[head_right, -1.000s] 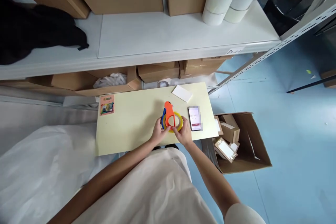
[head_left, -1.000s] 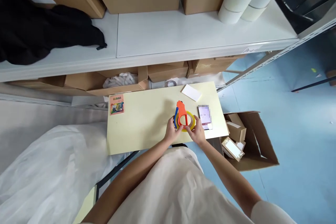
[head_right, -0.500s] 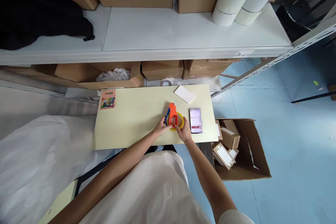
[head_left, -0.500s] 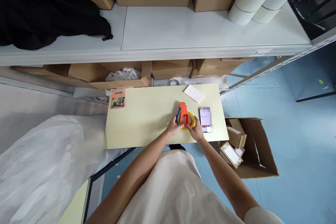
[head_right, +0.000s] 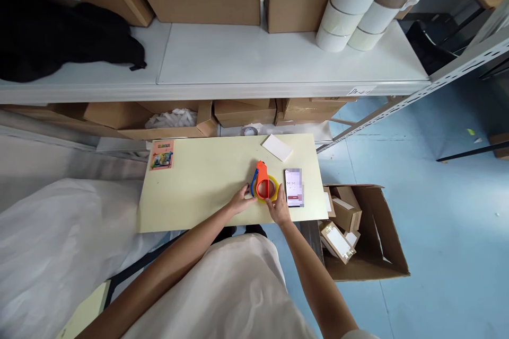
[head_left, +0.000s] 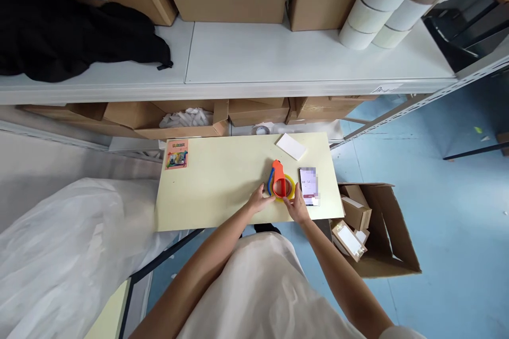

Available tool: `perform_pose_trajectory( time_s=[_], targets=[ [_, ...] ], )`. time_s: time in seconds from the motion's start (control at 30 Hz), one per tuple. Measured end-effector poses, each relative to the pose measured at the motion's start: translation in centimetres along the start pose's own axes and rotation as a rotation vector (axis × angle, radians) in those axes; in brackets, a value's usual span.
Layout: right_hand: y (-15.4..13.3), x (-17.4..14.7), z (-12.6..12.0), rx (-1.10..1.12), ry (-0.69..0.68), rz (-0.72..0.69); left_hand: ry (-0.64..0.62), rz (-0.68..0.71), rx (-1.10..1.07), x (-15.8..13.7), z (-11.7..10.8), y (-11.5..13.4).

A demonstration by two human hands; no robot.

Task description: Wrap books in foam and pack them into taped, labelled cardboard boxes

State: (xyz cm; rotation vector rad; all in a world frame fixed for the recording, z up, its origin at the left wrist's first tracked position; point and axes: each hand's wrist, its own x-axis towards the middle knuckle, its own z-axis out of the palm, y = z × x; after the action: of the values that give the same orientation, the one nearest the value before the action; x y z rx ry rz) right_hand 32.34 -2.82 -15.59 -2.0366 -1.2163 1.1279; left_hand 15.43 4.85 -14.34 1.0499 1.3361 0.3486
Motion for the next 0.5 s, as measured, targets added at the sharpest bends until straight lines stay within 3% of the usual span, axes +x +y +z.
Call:
perform_pose_trajectory(
  time_s=[0.13,0.3,0.4,0.5],
  targets=[
    [-0.5,-1.5,-0.5,-0.077,0.126,-0.085,0.025,0.029,0.18,-1.6,-2.0,-0.4],
    [-1.6,-3.5,-1.2,-0.215,0.227,-0.397,0.039,0.279,0.408,-6.0,-5.6,-1.4],
    [-2.7,-4.1,-1.0,-0.256,0.183,-0.587,0.073,0.244,0.438,-9.1,-7.6,-2.3],
    [-4.0,-3.8,0.2,-0.292,0.048,-0.704,0.137,0.194,0.442,-11.5,-9.1,-3.1]
  ],
)
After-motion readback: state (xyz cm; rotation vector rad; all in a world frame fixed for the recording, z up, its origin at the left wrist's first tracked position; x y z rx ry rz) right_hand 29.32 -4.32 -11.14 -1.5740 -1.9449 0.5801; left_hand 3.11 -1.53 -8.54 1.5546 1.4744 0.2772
